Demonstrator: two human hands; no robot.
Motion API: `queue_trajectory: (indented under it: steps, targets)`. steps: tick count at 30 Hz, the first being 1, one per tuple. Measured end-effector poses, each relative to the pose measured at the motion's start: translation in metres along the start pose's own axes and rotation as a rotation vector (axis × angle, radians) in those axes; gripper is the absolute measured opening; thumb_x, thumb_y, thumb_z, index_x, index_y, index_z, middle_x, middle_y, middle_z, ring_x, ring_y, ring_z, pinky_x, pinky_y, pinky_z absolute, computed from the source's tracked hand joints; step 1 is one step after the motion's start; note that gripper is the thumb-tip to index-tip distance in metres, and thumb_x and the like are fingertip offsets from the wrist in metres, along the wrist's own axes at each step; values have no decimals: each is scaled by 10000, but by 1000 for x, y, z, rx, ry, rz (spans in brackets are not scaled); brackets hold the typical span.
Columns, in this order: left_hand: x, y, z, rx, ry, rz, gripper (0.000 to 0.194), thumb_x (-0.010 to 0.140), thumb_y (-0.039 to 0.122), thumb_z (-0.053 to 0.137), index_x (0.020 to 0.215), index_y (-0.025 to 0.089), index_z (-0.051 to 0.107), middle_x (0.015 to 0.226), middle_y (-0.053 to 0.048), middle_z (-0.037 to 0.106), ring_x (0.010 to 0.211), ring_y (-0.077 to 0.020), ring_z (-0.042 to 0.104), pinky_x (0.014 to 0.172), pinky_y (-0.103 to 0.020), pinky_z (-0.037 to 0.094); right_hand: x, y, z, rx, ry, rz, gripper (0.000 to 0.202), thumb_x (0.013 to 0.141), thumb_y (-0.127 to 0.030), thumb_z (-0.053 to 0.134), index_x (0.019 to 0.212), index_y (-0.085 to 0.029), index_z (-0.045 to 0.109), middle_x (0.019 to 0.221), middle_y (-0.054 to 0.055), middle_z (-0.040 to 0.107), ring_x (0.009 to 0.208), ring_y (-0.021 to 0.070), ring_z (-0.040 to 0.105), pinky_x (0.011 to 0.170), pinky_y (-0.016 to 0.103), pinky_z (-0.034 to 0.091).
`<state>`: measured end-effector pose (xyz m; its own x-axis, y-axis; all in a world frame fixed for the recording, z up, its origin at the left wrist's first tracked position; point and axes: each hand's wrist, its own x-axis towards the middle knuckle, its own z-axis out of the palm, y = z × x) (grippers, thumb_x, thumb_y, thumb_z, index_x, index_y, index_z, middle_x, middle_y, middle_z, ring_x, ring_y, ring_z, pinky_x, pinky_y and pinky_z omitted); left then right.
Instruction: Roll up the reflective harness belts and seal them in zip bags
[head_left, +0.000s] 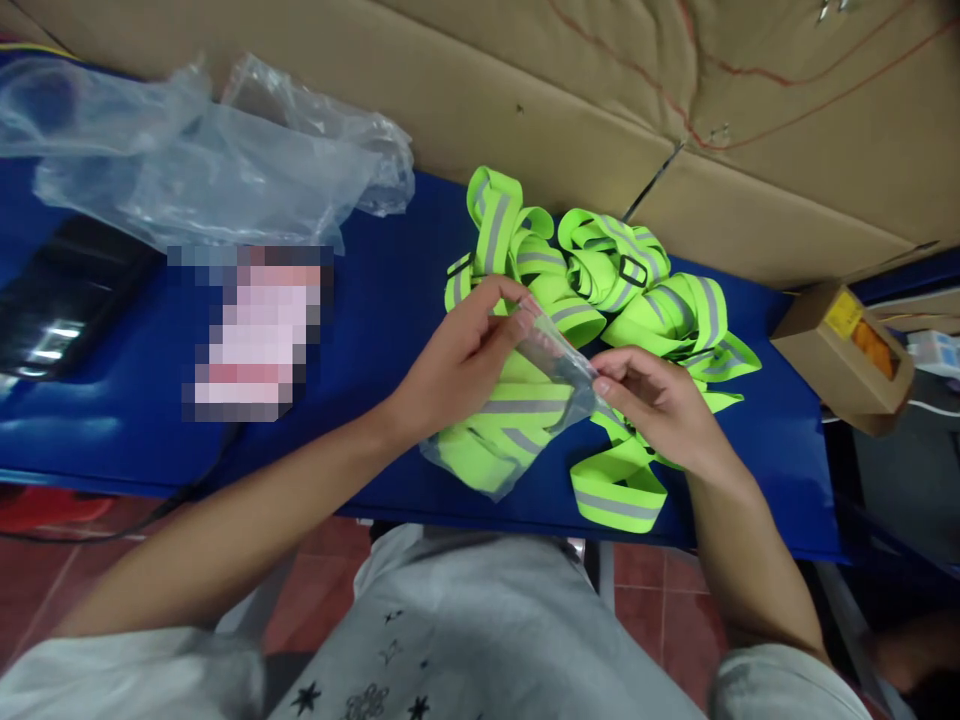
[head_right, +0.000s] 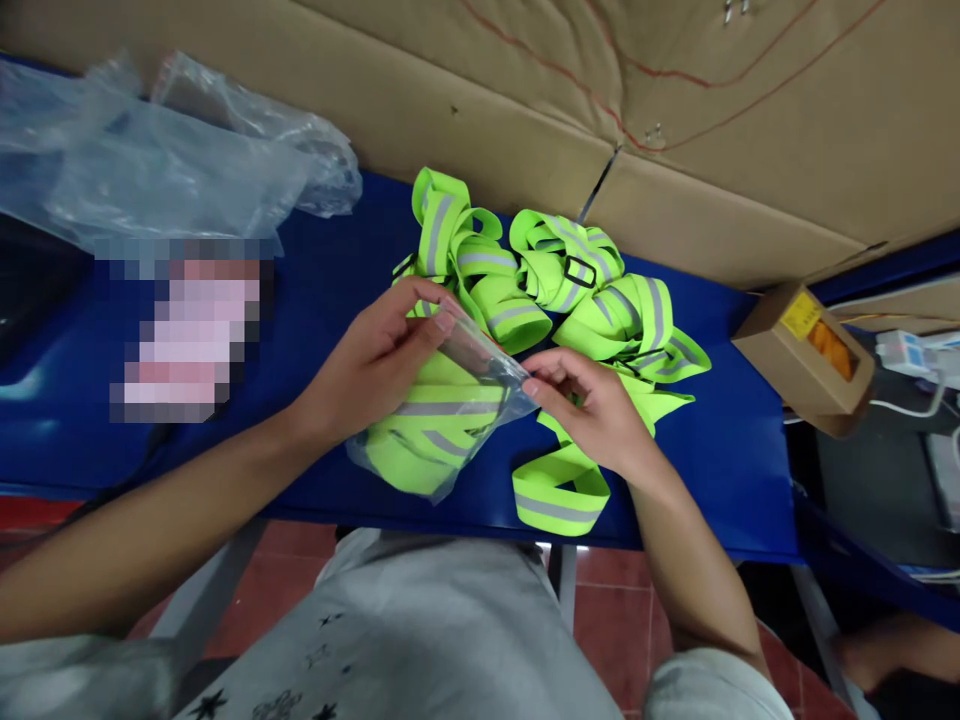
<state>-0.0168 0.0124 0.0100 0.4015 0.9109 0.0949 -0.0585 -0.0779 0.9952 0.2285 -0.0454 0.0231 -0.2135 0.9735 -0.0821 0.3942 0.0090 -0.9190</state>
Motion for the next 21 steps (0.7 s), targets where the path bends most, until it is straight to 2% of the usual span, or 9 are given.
queue_trajectory:
  steps: [5, 9, 11, 16, 21]
  targets:
    - [2, 2, -3, -2, 115, 89, 294, 1028, 532, 623, 1029, 242, 575, 856, -3, 710, 772, -170, 734, 678, -273, 584, -4, -6, -6, 45, -12, 25, 209, 985, -390, 734, 881, -213, 694, 682, -22, 672, 572, 93, 585, 538, 215, 448]
    - [0, 3, 1, 80, 262, 172, 316, 1039, 546, 601, 1005, 232, 601, 859, -20, 696, 811, -176, 739, 697, -275, 584, -3, -4, -4, 53, 13, -24, 156, 984, -369, 738, 941, -221, 710, 772, -3, 721, 666, 112, 668, 607, 225, 509]
    - [-1, 3, 2, 120, 311, 194, 338, 1043, 561, 586, 998, 227, 610, 842, -23, 685, 814, -179, 741, 701, -282, 582, -1, -3, -2, 86, 13, -20, 167, 965, -374, 758, 936, -215, 715, 786, 4, 730, 657, 116, 668, 580, 226, 500]
    - [-2, 6, 3, 166, 340, 202, 388, 1034, 611, 572, 1000, 226, 615, 861, -42, 690, 934, -213, 746, 776, -321, 605, 1, -3, 4, 77, 135, -42, 230, 932, -321, 771, 782, -201, 645, 608, -42, 610, 509, 80, 514, 480, 212, 385]
    - [-4, 6, 7, 174, 340, 193, 368, 1038, 595, 572, 995, 233, 613, 908, -51, 703, 932, -204, 737, 753, -305, 601, -2, -2, 11, 77, 136, -122, 84, 936, -236, 726, 890, -212, 660, 735, -36, 643, 616, 88, 565, 552, 216, 418]
